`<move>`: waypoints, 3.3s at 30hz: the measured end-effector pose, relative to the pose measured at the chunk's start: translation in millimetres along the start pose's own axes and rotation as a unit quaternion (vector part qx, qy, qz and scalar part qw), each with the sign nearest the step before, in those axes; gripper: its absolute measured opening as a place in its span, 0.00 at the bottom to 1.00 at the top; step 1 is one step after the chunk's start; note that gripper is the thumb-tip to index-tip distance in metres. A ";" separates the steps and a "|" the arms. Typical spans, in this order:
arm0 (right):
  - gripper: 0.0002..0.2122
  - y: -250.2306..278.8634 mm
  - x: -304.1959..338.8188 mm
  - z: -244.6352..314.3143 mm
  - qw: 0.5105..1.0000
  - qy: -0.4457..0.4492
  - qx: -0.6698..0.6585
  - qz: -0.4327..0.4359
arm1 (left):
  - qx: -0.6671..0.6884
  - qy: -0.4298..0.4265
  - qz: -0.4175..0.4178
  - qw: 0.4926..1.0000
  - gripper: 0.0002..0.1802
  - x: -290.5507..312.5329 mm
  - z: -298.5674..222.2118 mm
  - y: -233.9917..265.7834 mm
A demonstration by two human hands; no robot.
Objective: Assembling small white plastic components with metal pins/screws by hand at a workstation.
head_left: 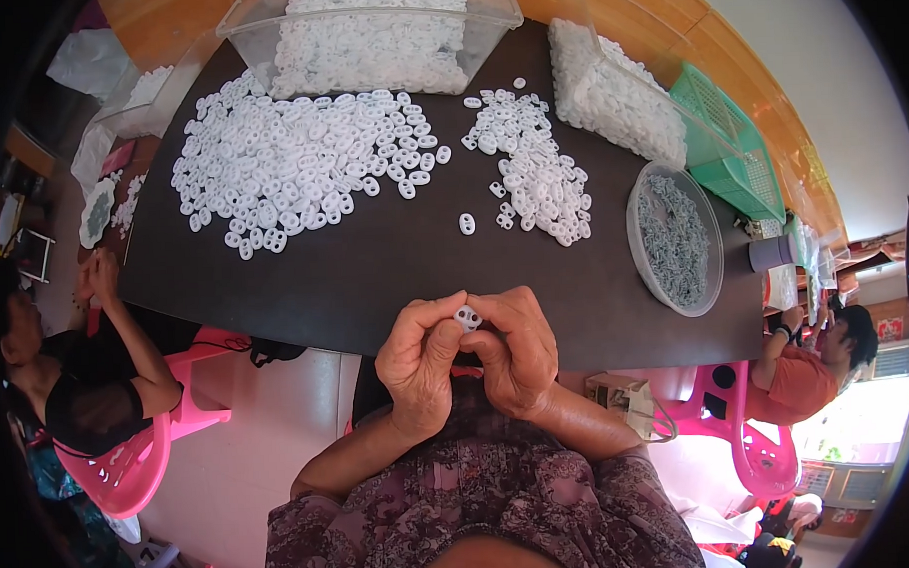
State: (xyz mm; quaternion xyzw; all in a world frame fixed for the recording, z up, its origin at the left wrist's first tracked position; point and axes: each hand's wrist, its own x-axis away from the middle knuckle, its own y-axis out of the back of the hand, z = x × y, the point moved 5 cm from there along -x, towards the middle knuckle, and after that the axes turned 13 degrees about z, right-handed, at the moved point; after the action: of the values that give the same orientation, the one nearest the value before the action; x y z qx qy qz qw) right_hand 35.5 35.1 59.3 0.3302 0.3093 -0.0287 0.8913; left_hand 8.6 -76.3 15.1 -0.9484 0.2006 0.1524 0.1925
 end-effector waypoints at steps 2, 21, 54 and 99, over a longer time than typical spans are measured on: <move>0.14 -0.9 -0.6 1.4 1.000 0.002 0.002 -0.007 | -0.009 -0.008 -0.001 1.000 0.13 0.5 -0.2 -0.4; 0.08 -9.9 6.7 -2.0 0.998 0.035 0.048 -0.023 | -0.041 -0.038 -0.051 0.997 0.10 5.9 4.7 -9.6; 0.08 179.5 -110.6 -98.3 0.917 0.045 0.391 -0.063 | -0.616 -0.213 0.263 0.712 0.06 -110.7 31.7 -46.2; 0.06 102.5 1.8 -61.4 0.981 -0.157 0.046 0.100 | 0.111 0.201 0.088 0.969 0.05 -41.1 11.1 -5.4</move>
State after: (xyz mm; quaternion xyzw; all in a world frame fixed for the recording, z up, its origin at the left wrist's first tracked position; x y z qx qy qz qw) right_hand 30.5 152.6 80.6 0.3920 0.1295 -0.0050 0.9108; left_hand -27.3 -53.8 22.0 -0.9107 0.3338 -0.0481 0.2386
